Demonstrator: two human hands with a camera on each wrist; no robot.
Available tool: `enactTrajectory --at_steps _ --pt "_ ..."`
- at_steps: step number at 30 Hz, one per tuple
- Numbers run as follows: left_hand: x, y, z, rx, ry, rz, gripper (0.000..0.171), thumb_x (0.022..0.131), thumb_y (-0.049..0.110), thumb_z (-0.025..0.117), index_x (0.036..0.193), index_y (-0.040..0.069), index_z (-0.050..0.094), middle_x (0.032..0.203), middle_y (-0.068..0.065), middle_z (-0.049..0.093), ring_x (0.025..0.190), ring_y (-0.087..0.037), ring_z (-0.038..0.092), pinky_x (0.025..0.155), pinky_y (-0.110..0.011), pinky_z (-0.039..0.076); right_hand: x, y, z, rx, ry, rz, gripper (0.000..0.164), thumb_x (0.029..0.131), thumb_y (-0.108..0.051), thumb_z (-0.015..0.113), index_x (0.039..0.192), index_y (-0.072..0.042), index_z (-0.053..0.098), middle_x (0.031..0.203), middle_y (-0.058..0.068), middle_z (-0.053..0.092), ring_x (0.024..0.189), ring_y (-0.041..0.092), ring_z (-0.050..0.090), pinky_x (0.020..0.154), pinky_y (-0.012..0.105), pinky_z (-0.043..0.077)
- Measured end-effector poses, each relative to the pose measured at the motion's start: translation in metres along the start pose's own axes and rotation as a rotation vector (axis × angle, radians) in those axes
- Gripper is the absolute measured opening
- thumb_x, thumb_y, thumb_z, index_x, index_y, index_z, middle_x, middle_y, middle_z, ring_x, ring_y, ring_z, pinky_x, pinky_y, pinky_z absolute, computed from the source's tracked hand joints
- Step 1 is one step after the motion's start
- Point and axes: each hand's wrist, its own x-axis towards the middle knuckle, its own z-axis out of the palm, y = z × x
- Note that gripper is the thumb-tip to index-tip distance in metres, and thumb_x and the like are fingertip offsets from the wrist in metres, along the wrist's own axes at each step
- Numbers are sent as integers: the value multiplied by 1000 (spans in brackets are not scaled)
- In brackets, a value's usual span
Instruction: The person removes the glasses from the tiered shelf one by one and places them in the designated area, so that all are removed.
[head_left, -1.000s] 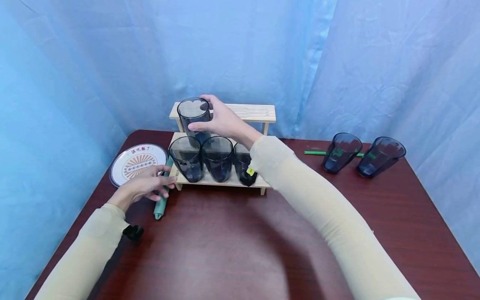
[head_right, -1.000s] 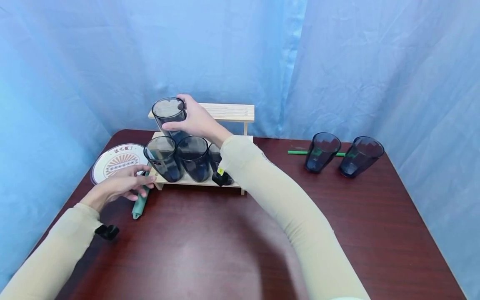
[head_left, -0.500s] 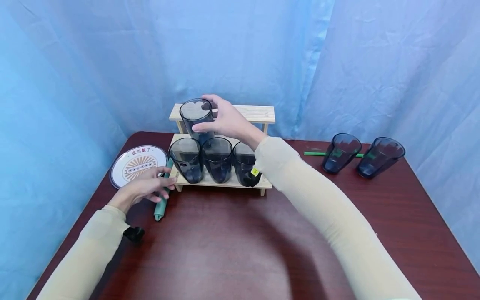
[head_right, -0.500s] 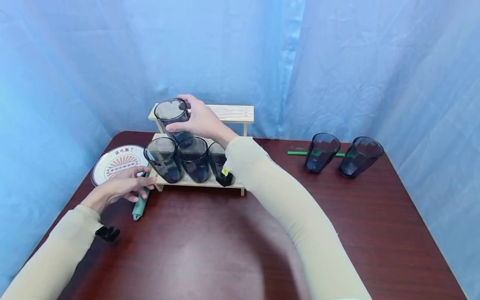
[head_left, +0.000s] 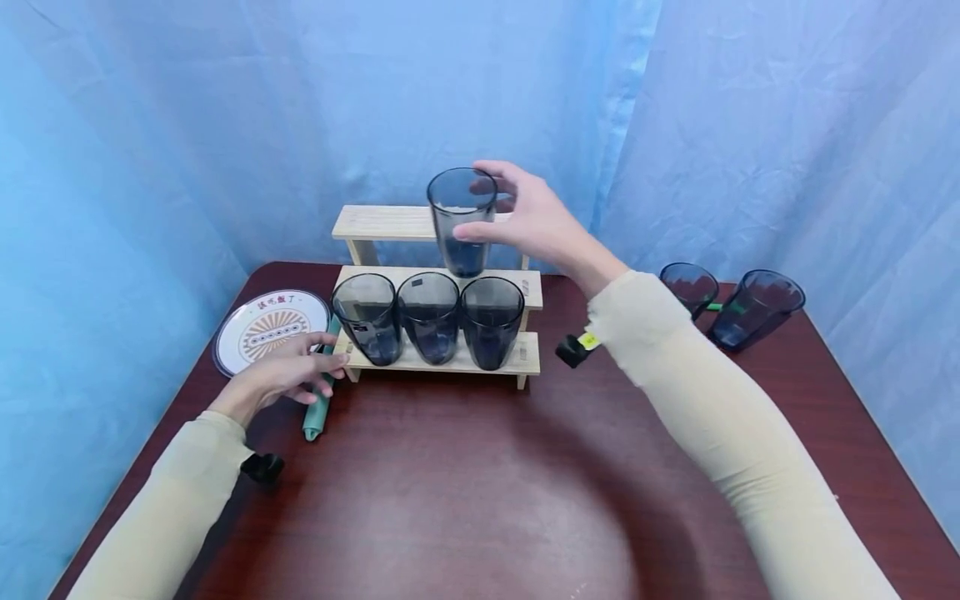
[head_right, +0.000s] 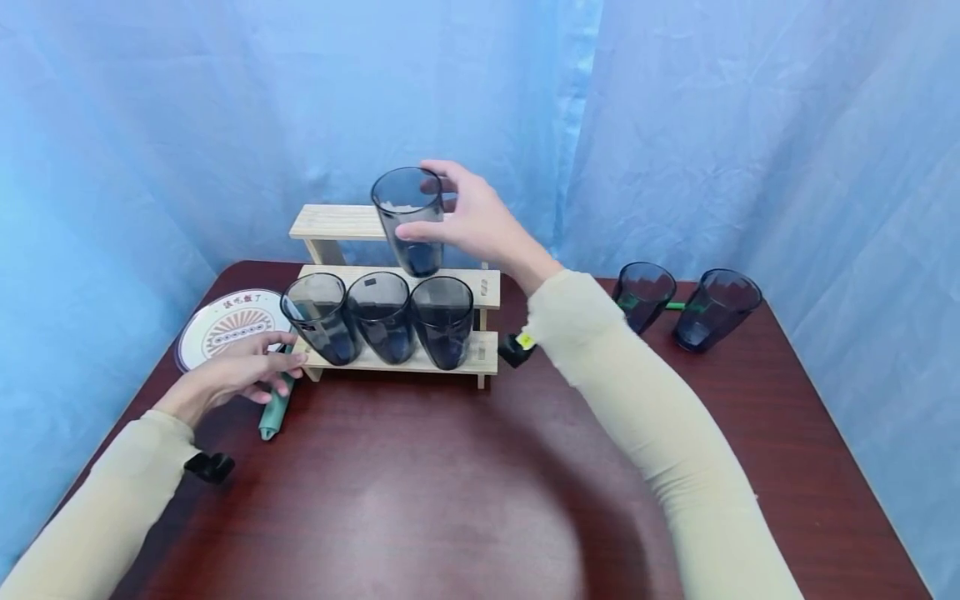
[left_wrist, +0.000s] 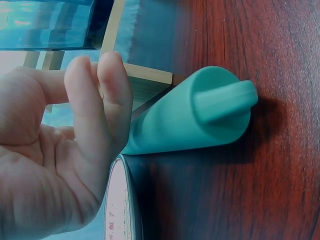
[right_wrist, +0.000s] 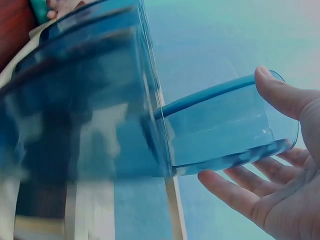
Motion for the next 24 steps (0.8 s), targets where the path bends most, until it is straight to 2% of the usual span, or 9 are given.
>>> enactTrajectory --at_steps 6,11,18,24 --pt "-2 -1 -2 11 1 -3 73 103 31 62 155 2 20 119 -22 60 72 -18 66 57 -29 59 -34 14 -34 5 96 22 91 80 -33 89 156 -28 38 144 -2 54 134 18 51 110 37 42" --pt "-4 -4 -4 15 9 -12 72 102 30 62 155 3 22 120 -22 60 72 -18 66 58 -30 60 -65 30 -54 -30 170 43 86 84 -34 85 156 -31 37 148 -1 52 139 20 46 112 44 40" --pt "-6 -4 -6 15 -2 6 74 102 31 63 156 2 21 118 -20 60 72 -18 66 59 -30 60 -98 60 -69 -129 256 84 87 85 -38 83 158 -28 35 149 1 50 141 23 43 113 47 38" --pt "-7 -5 -5 11 0 -7 73 102 31 63 155 3 22 118 -21 61 71 -18 66 58 -29 59 -113 94 -72 -183 273 125 90 85 -41 83 158 -27 34 149 5 50 139 29 44 109 53 42"
